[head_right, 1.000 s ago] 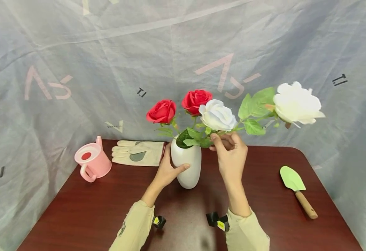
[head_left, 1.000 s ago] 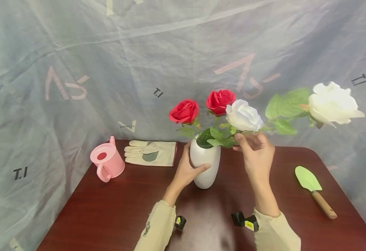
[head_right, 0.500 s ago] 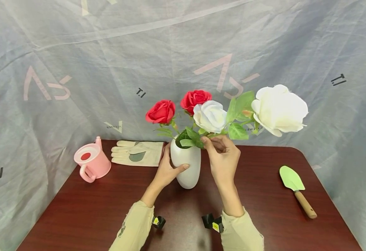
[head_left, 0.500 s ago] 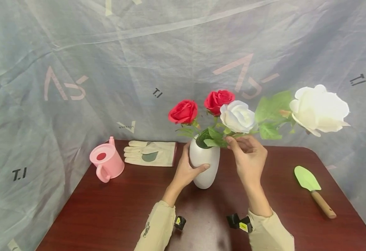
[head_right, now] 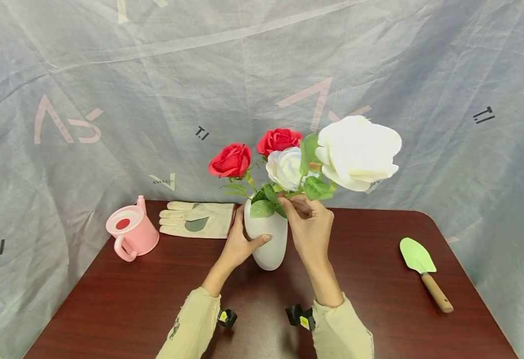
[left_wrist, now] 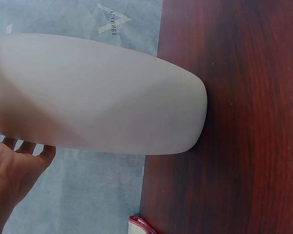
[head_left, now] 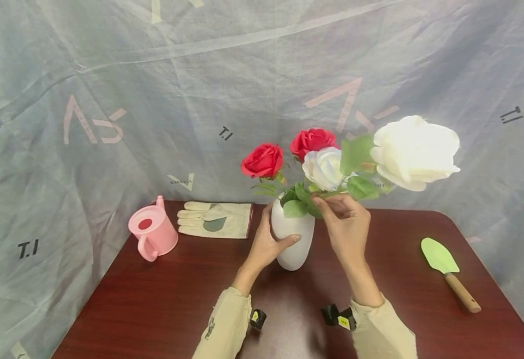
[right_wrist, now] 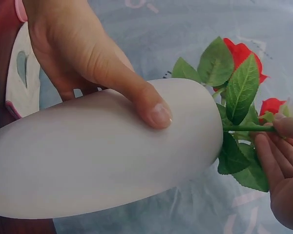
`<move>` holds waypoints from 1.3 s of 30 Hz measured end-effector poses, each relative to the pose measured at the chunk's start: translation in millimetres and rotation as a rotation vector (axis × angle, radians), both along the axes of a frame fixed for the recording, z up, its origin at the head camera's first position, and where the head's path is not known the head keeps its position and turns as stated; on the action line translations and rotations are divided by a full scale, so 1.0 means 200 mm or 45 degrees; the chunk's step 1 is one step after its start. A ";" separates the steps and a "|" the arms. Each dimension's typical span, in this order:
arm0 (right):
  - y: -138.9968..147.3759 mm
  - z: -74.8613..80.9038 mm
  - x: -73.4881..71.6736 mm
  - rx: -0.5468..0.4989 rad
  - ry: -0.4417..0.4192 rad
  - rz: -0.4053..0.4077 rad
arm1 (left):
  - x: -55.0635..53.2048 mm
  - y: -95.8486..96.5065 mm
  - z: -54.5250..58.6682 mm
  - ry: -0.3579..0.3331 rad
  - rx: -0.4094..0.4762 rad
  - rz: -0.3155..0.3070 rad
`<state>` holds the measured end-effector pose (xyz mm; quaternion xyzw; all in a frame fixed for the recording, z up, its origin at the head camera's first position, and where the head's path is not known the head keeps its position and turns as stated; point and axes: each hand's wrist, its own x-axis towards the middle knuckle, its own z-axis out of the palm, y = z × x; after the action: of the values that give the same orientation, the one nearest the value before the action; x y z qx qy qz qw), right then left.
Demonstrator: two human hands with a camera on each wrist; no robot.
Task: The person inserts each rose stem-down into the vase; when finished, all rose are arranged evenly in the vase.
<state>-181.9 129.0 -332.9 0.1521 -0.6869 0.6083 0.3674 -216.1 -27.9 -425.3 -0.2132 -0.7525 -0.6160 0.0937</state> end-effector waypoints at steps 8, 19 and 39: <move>-0.02 -0.04 -0.03 0.097 -0.023 0.031 | -0.01 0.00 -0.01 0.038 0.011 -0.026; -0.02 -0.14 -0.11 0.337 0.072 -0.095 | -0.01 -0.01 -0.01 -0.007 0.000 -0.042; -0.08 -0.09 -0.15 0.731 0.112 -0.257 | -0.02 -0.01 -0.03 0.046 0.037 -0.096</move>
<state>-211.2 113.8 -350.6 0.2068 -0.8258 0.3426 0.3974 -220.3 -30.2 -430.5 -0.2510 -0.7331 -0.6261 0.0872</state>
